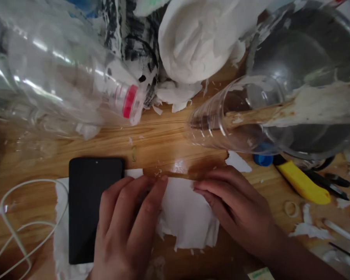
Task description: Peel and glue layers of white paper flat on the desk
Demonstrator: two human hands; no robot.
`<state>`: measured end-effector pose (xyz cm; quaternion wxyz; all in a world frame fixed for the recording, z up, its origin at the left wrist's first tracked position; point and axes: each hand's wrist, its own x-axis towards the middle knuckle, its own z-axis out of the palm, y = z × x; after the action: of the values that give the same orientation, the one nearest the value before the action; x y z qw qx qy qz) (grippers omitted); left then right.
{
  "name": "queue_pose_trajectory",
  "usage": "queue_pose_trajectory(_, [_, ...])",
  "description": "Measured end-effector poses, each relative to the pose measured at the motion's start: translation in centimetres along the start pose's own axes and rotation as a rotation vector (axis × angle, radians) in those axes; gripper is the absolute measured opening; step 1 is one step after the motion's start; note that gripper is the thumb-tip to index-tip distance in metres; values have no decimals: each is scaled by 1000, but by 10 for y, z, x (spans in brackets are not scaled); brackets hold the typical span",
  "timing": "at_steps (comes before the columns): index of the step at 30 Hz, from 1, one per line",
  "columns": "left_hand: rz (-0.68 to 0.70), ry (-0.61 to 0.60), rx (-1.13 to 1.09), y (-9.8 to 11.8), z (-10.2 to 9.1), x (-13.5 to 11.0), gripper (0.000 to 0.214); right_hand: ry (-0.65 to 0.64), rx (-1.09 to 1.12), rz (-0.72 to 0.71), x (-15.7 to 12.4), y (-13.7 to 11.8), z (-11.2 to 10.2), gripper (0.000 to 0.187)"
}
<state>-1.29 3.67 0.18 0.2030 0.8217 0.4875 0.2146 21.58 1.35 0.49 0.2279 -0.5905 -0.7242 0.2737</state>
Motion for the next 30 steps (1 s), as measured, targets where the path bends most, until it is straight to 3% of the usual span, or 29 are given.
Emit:
queue_pose_trajectory(3, [76,0,114,4,-8,5,38,16,-56,-37,3,0,0,20])
queue_pose_trajectory(6, [371,-103,107,4,-17,6,37,25,-44,-40,6,-2,-1,19])
queue_pose_trajectory(8, [483,-202,93,3,-20,6,38,16,-24,-54,7,-2,-2,21])
queue_pose_trajectory(11, [448,-315,88,0,-21,5,38,-2,-33,-110,8,1,-2,26])
queue_pose_trajectory(14, [415,-345,83,-4,-21,4,42,-6,-80,-133,8,5,-6,28])
queue_pose_trajectory(20, [371,-261,59,-6,-23,4,38,51,-274,-135,-2,-21,-18,31])
queue_pose_trajectory(24, [365,-308,76,-3,-23,3,37,-105,-374,-233,-14,-43,2,44])
queue_pose_trajectory(27, [319,-328,67,-4,-22,-1,38,-177,-459,-214,-20,-42,24,47])
queue_pose_trajectory(30, [323,-211,61,-6,-26,-2,34,-174,-492,-202,-22,-37,34,50])
